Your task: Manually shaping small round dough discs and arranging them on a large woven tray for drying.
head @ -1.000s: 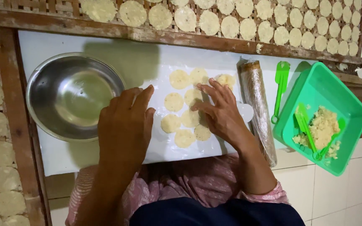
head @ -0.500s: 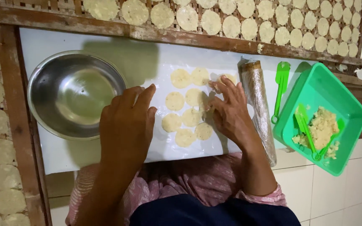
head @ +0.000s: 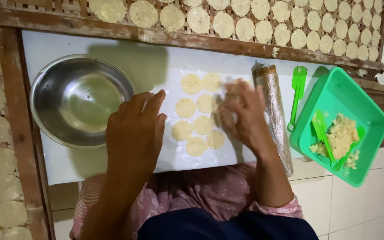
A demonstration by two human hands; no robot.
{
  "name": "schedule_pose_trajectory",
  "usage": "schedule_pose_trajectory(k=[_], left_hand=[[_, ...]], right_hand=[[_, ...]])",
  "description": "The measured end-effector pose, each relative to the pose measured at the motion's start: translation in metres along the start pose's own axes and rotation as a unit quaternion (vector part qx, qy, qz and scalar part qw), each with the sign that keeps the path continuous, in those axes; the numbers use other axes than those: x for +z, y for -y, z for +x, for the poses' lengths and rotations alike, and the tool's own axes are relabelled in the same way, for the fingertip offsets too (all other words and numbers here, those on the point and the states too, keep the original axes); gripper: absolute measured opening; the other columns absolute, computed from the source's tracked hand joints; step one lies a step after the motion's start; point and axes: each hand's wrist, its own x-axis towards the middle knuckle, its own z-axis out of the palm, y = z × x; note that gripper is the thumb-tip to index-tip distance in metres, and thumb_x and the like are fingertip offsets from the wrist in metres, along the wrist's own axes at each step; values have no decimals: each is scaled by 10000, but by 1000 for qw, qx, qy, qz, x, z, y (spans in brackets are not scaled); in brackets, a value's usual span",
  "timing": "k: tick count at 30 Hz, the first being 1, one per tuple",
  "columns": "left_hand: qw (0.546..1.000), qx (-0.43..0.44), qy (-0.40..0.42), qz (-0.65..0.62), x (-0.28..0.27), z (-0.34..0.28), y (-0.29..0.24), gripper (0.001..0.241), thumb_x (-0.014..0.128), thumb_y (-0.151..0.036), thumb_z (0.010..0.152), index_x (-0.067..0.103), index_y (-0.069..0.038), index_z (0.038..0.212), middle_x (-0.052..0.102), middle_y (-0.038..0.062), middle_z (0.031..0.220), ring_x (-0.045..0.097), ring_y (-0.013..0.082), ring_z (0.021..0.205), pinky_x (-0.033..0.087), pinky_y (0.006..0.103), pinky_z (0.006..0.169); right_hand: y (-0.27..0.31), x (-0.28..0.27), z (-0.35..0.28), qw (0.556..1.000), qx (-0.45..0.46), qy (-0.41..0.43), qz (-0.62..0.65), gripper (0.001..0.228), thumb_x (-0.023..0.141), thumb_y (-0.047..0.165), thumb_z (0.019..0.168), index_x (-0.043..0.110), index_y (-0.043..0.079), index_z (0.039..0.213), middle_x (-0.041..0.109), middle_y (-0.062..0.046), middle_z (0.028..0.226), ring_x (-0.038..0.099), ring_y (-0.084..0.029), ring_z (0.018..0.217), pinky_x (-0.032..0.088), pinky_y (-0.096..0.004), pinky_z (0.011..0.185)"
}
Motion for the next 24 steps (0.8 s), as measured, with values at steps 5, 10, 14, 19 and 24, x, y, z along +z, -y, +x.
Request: schedule_pose_trajectory(k=[5, 10, 14, 19, 24], left_hand=[[1000, 7, -5, -5, 2, 0, 1, 450, 723, -176, 905, 649, -92, 1340, 646, 96, 1236, 616, 313, 1076, 477, 461, 874], [1000, 2, -8, 1, 4, 1, 2, 451, 728, -173, 899, 657, -91, 1337, 650, 102, 1228, 619, 312, 1056, 476, 460, 855], [1000, 12, -17, -1, 9, 1, 4, 443, 734, -167, 893, 656, -90, 1321, 656, 101, 1229, 624, 312, 1065, 482, 462, 875], [1000, 9, -22, 0, 7, 1, 6, 458, 747, -163, 875, 657, -95, 1319, 655, 101, 1205, 629, 311, 1030, 491, 457, 843], [999, 14, -37, -1, 8, 1, 9, 467, 755, -167, 874, 645, -100, 1322, 643, 92, 1201, 631, 309, 1030, 493, 462, 844]], right_hand=[[-30, 2, -10, 994, 61, -70, -62, 170, 727, 87, 985, 717, 170, 1132, 565, -93, 1509, 404, -348, 1533, 184, -647, 1286], [-31, 2, -3, 990, 27, -78, -115, 340, 748, 23, 905, 747, 198, 1196, 569, -93, 1487, 429, -343, 1506, 204, -642, 1269], [-33, -2, 6, 981, 87, -110, -134, 250, 853, 189, 843, 700, 183, 1040, 567, -98, 1436, 436, -348, 1450, 213, -660, 1204], [-44, 0, -2, 975, 99, -129, -152, 369, 836, 209, 868, 690, 115, 1193, 564, -127, 1442, 447, -348, 1452, 224, -669, 1190], [-51, 5, -6, 977, 94, -144, -126, 223, 766, 107, 970, 755, 190, 1177, 615, -91, 1413, 494, -307, 1423, 256, -644, 1204]])
